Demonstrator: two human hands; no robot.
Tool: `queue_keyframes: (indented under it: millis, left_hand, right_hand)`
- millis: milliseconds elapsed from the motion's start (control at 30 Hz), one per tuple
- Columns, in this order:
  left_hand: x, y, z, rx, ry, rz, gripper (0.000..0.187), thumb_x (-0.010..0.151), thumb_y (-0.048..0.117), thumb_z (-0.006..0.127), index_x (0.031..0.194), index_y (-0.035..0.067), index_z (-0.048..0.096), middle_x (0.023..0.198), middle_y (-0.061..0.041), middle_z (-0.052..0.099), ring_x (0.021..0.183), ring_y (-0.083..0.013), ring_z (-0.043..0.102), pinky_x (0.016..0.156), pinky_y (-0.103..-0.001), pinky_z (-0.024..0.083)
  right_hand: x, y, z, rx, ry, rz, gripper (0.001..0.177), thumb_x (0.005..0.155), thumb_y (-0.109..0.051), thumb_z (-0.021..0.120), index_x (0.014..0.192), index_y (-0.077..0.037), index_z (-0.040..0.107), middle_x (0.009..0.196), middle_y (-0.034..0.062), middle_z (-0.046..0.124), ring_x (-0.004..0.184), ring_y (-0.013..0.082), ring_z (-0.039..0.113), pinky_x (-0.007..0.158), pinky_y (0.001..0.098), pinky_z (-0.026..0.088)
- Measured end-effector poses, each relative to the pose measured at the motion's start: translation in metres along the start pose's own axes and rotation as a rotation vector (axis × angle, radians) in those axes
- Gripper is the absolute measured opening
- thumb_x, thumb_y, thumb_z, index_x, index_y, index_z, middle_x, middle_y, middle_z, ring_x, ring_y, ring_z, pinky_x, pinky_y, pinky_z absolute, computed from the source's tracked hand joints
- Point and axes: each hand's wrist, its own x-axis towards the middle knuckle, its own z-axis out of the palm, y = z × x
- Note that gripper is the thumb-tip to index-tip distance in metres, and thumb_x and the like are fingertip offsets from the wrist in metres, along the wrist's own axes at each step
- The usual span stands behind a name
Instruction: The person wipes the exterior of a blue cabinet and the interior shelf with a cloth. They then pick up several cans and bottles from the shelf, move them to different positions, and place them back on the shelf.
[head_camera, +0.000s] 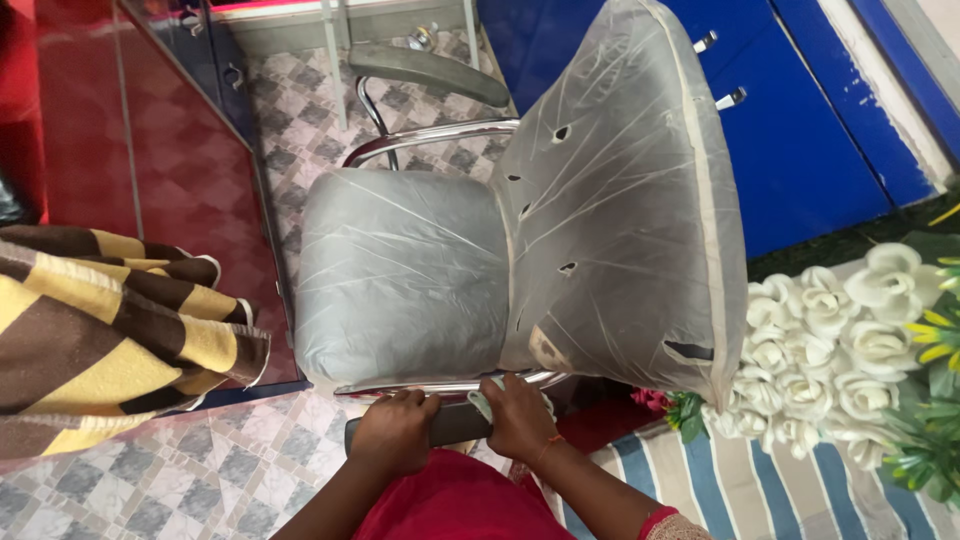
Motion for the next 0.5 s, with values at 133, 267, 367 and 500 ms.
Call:
queue_keyframes:
  millis: [133,267,367,500]
  left_hand:
    - [0.001,0.003,-0.008,0.024,-0.003,0.015,0.041,0.074,0.020,0.072,0.111,0.006,0.063,0.102,-0.014,0.068,0.102,-0.0319,0.068,0.089,-0.043,0.053]
    - [-0.004,0.005,-0.013,-0.026,0.011,0.005,0.048,0.070,0.028,0.079,0.110,0.006,0.064,0.104,-0.016,0.067,0.104,-0.0333,0.067,0.088,-0.044,0.053]
    - [-0.002,0.005,-0.015,-0.034,-0.011,0.016,0.055,0.068,0.032,0.081,0.112,0.005,0.063,0.106,-0.017,0.067,0.106,-0.0340,0.065,0.089,-0.045,0.053]
    - [-0.002,0.002,-0.008,0.013,-0.042,0.016,0.048,0.074,0.030,0.077,0.113,0.006,0.063,0.109,-0.015,0.067,0.107,-0.0326,0.066,0.089,-0.045,0.054]
  right_hand:
    - [0.008,0.007,-0.012,0.053,-0.159,0.056,0.062,0.060,-0.014,0.083,0.118,-0.011,0.060,0.102,0.0216,0.059,0.097,0.0428,0.061,0.080,0.0529,0.051]
    - [0.014,0.029,-0.026,0.160,-0.342,0.020,0.071,0.055,-0.025,0.087,0.121,-0.011,0.063,0.113,0.0175,0.066,0.112,0.0372,0.064,0.094,0.0442,0.053]
    - [0.013,0.044,-0.030,0.178,-0.385,0.112,0.099,0.047,-0.030,0.094,0.136,-0.010,0.055,0.131,0.0188,0.060,0.121,0.0360,0.060,0.103,0.0414,0.049]
    - [0.004,0.046,-0.021,0.166,-0.389,0.201,0.097,0.045,-0.035,0.092,0.134,-0.012,0.061,0.136,0.0153,0.062,0.125,0.0321,0.061,0.107,0.0375,0.049]
